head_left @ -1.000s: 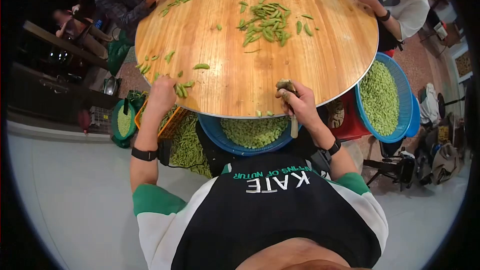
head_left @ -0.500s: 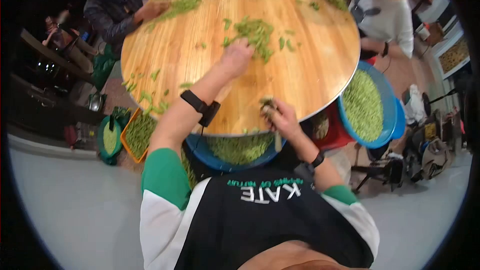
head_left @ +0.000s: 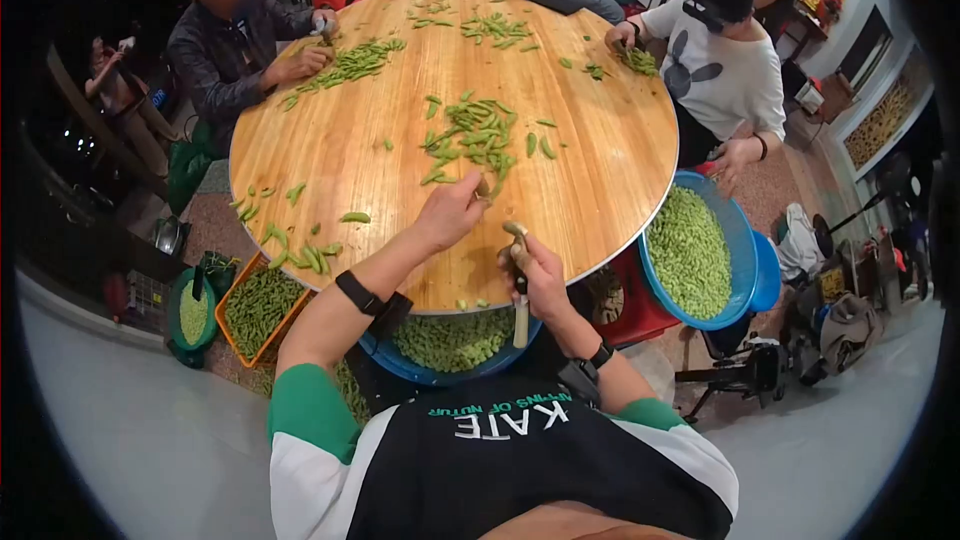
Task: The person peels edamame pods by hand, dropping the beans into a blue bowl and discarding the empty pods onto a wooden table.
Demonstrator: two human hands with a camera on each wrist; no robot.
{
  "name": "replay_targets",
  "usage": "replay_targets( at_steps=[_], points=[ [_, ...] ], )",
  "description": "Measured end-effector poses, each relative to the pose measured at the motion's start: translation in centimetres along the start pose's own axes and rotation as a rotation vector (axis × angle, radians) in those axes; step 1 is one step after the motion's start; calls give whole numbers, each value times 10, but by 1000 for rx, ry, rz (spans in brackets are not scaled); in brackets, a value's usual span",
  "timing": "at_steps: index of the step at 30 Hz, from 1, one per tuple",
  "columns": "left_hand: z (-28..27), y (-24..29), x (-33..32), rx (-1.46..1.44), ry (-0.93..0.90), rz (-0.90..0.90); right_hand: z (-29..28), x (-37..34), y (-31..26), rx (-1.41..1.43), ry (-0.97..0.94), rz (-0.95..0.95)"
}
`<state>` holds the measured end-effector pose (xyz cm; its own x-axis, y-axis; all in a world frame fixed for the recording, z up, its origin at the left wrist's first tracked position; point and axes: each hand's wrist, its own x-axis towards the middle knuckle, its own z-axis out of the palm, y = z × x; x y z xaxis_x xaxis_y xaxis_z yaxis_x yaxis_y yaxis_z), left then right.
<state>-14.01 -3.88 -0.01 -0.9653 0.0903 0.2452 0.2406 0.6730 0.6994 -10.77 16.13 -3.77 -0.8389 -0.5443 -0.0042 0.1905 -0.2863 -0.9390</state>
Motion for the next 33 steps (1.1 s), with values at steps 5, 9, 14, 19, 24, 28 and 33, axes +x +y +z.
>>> replay_targets(
  at_steps=[5, 9, 14, 19, 24, 28, 33],
  points=[
    [10, 23, -44, -731, -73, -222, 2, -3, -3, 214, -1, 113],
    [3, 47, -69, -836, -5, -341, 13, -11, -5, 269, -73, 172],
    [8, 26, -89, -949, 9, -393, 22, -18, -7, 316, -155, 173],
    [8, 28, -97, -992, 41, -350, 29, -20, -13, 305, -174, 206],
    [9, 26, -101, -998, 64, -333, 28, -20, -13, 371, -207, 250],
    [4, 21, -104, -1006, 23, -346, 25, -20, -10, 424, -275, 268],
    [3, 16, -108, -881, 44, -295, 32, -20, -9, 307, -198, 275]
  ],
)
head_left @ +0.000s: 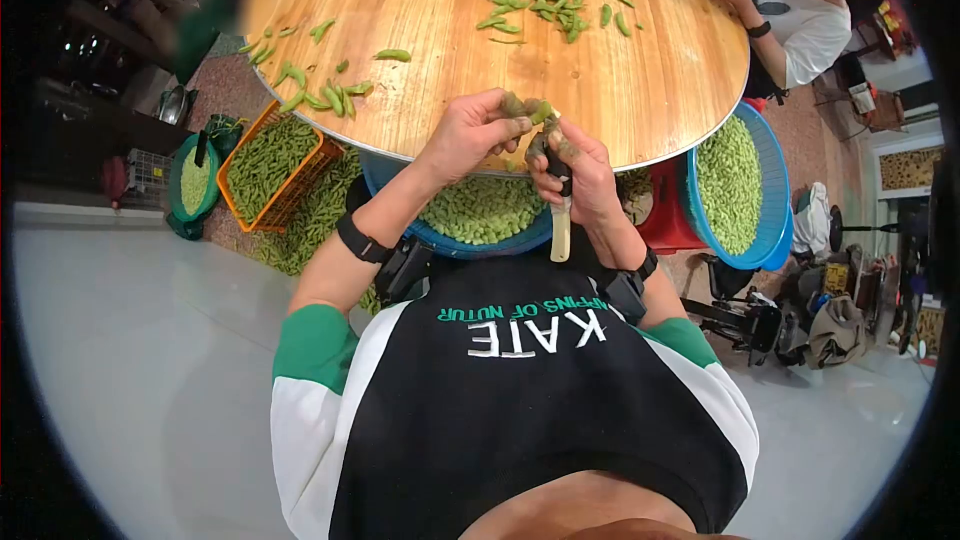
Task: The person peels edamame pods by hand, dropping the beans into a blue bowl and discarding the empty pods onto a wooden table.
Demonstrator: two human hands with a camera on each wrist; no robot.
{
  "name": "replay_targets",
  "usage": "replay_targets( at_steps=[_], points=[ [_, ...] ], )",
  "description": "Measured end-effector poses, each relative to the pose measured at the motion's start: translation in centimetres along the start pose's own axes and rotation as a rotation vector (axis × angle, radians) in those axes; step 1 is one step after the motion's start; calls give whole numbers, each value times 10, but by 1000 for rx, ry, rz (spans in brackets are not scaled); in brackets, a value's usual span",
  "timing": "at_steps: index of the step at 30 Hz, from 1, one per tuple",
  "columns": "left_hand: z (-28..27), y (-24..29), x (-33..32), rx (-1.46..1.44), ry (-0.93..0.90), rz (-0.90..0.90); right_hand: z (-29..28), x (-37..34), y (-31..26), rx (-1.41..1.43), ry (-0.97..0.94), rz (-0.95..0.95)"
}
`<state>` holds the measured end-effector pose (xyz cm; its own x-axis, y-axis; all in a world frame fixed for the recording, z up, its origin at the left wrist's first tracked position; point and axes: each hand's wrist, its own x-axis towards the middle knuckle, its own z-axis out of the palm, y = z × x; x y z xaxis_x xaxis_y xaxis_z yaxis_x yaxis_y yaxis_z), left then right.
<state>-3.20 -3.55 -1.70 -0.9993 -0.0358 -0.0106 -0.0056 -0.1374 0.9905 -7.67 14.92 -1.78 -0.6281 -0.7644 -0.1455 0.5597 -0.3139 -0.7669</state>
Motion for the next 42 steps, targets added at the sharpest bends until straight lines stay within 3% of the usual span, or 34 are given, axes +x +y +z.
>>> replay_targets(
  at_steps=[4, 6, 7, 9, 13, 15, 17, 18, 19, 20, 23, 27, 29, 30, 33, 36, 38, 42],
  points=[
    [-3, -2, -3, -56, -28, 80, 5, 4, 3, -41, 55, -18],
    [-3, -4, -1, -365, -21, -82, 0, 7, 5, 139, 10, 35],
    [-5, -5, 0, -368, -23, -77, -2, 7, 4, 133, 11, 34],
    [-11, -8, 0, -677, -156, -248, -3, 7, 3, 273, -109, 88],
    [-13, -23, -1, -828, -308, -233, 5, 10, -1, 420, -171, 156],
    [-12, -18, -2, -501, -109, -252, -8, 15, 7, 412, 107, 289],
    [-9, -20, -3, 400, 55, 242, -20, 20, 20, 382, 117, 282],
    [-5, -3, -10, 634, 88, 405, -4, 16, 9, 351, 146, 303],
    [-6, -8, -11, 783, 126, 554, -18, 17, 20, 394, 12, 269],
    [-6, -5, -12, 853, 116, 607, -7, 15, 13, 342, 84, 303],
    [-2, 8, -19, 1069, 96, 672, -6, 15, 14, 390, 9, 322],
    [0, 3, -19, 1068, 126, 701, 0, 11, 12, 463, -68, 286],
    [4, 7, -18, 794, 158, 631, 6, 9, 9, 404, -57, 243],
    [4, 5, -16, 795, 151, 630, 11, 7, 7, 409, -54, 239],
    [2, -1, -11, 855, 233, 687, 18, 9, 7, 392, -32, 206],
    [-1, 8, -5, 859, 205, 755, 8, 15, 7, 508, -94, 246],
    [-4, 21, -13, 984, 77, 794, 4, 14, 3, 489, -87, 292],
    [-5, 16, -23, 1182, 66, 736, 2, 12, 10, 531, -124, 368]
  ],
)
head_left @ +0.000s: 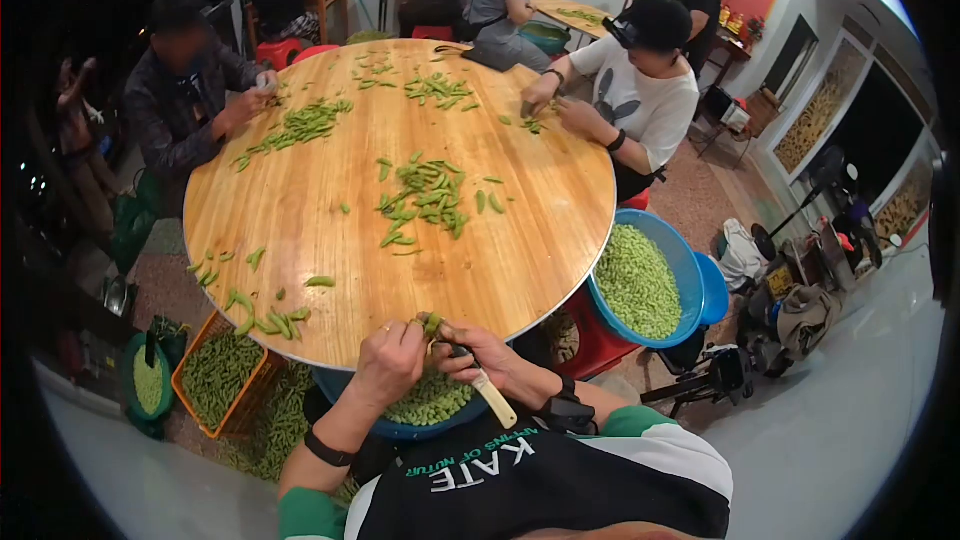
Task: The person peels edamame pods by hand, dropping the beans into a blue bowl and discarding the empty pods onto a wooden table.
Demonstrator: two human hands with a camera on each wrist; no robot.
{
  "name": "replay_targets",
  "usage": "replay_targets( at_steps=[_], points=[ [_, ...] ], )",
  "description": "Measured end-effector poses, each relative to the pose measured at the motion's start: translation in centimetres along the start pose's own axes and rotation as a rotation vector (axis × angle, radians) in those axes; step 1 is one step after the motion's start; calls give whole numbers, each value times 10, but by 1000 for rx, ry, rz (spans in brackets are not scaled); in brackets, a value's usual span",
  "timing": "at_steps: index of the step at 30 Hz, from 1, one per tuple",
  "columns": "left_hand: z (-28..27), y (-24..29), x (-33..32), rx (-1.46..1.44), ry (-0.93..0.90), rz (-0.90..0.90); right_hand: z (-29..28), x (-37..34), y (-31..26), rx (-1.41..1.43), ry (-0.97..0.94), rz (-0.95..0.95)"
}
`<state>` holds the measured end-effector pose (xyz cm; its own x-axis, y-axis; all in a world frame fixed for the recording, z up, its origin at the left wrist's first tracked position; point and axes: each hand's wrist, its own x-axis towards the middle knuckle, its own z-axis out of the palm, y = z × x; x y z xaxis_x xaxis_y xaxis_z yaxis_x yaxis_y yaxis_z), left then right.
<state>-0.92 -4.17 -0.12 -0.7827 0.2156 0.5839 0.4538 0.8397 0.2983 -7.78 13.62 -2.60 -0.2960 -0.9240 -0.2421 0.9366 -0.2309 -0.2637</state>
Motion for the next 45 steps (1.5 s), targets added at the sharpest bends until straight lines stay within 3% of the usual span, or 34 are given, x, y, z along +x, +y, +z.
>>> replay_targets(
  at_steps=[3, 6, 8, 11, 13, 14, 15, 16, 17, 19, 21, 23, 27, 29, 35, 38, 40, 42, 45],
  points=[
    [4, -2, -4, 44, -10, -51, -5, 1, 1, 34, -1, 8],
    [-4, -5, -1, -293, 30, -63, -1, 0, 7, -24, 15, -27],
    [-10, 3, 2, -499, 49, -214, 3, -1, 7, -104, 72, -65],
    [1, -4, -9, -505, 35, -331, 6, 2, 8, -245, 165, -146],
    [7, 2, -11, -685, 27, -518, 16, 5, 10, -575, 308, -264],
    [19, -5, -21, -638, -4, -505, 18, 6, 12, -582, 268, -235],
    [0, 12, -12, -631, 13, -545, 17, 7, 13, -764, 313, -330],
    [5, 13, -15, -581, 34, -509, 17, 8, 14, -945, 357, -435],
    [10, 14, -22, -536, 52, -470, 17, 11, 15, -951, 326, -421],
    [8, 17, -26, -509, 72, -471, 15, 10, 15, -1125, 314, -565],
    [7, 18, -29, -496, 84, -467, 8, 12, 13, -1224, 318, -575],
    [9, 20, -32, -476, 90, -399, 3, 14, 13, -1426, 252, -819],
    [4, 25, -35, -524, 74, -435, -3, 12, 3, -1656, 153, -783],
    [10, 26, -35, -495, 115, -370, -5, 13, 5, -1828, 224, -897],
    [8, 37, -40, -565, 112, -423, -15, 19, 6, -1837, 379, -828],
    [16, 33, -49, -572, 133, -560, 0, 11, 11, -1901, 204, -934],
    [19, 32, -56, -587, 153, -635, 10, 10, 15, -1900, 193, -890],
    [19, 27, -59, -697, -14, -787, 11, 9, 20, -1902, 177, -847],
    [32, 29, -67, -663, 77, -698, 6, 13, 25, -1865, 98, -891]
  ],
)
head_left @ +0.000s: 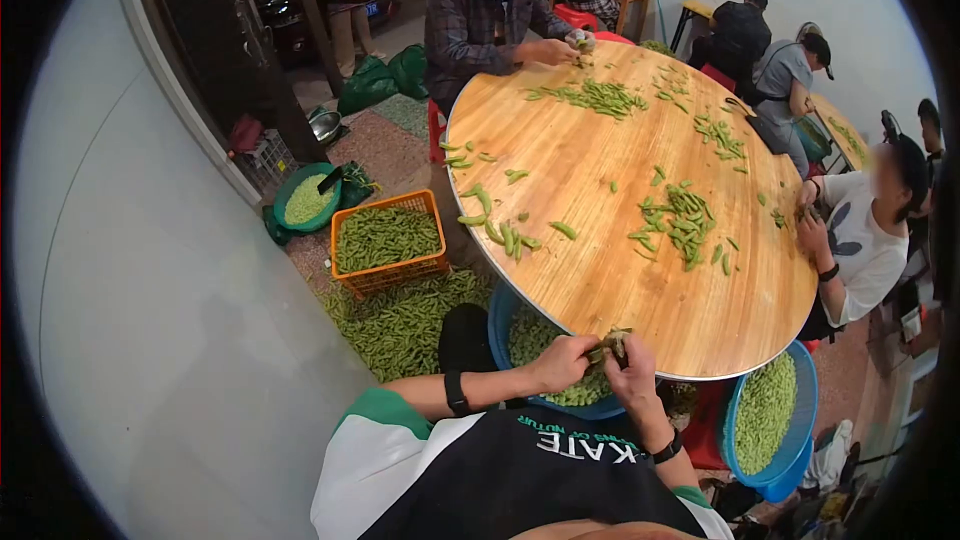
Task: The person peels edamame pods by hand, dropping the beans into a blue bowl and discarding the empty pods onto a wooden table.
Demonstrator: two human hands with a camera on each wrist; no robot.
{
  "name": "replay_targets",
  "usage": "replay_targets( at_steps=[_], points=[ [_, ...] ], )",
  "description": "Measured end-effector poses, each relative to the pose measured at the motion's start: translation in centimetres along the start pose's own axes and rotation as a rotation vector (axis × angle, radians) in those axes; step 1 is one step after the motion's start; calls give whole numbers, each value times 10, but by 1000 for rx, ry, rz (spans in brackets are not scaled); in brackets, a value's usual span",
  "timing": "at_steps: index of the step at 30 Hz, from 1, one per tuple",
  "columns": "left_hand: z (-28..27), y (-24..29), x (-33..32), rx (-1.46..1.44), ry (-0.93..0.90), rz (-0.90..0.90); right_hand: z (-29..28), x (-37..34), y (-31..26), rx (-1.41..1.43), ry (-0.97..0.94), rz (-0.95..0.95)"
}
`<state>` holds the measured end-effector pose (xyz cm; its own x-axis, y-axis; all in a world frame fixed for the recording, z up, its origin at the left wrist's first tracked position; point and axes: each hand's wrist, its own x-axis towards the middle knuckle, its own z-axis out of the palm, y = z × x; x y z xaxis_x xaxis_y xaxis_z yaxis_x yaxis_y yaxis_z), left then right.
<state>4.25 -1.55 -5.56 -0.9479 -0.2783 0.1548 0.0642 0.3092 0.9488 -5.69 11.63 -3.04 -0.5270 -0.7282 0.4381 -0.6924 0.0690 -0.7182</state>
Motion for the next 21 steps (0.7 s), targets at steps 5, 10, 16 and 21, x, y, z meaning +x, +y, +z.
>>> replay_targets(
  at_steps=[5, 10, 16, 21],
  points=[
    [-13, 11, -8, 144, -230, 4, -4, -7, 9, -57, -85, 114],
    [-10, 11, -12, -162, -153, -103, 0, -17, 17, -17, -42, 148],
    [-17, 28, -4, -351, -160, -136, 11, -9, 10, 4, 75, 81],
    [2, 26, 0, -638, -43, -202, 5, 9, -2, 416, 140, 398]
  ],
)
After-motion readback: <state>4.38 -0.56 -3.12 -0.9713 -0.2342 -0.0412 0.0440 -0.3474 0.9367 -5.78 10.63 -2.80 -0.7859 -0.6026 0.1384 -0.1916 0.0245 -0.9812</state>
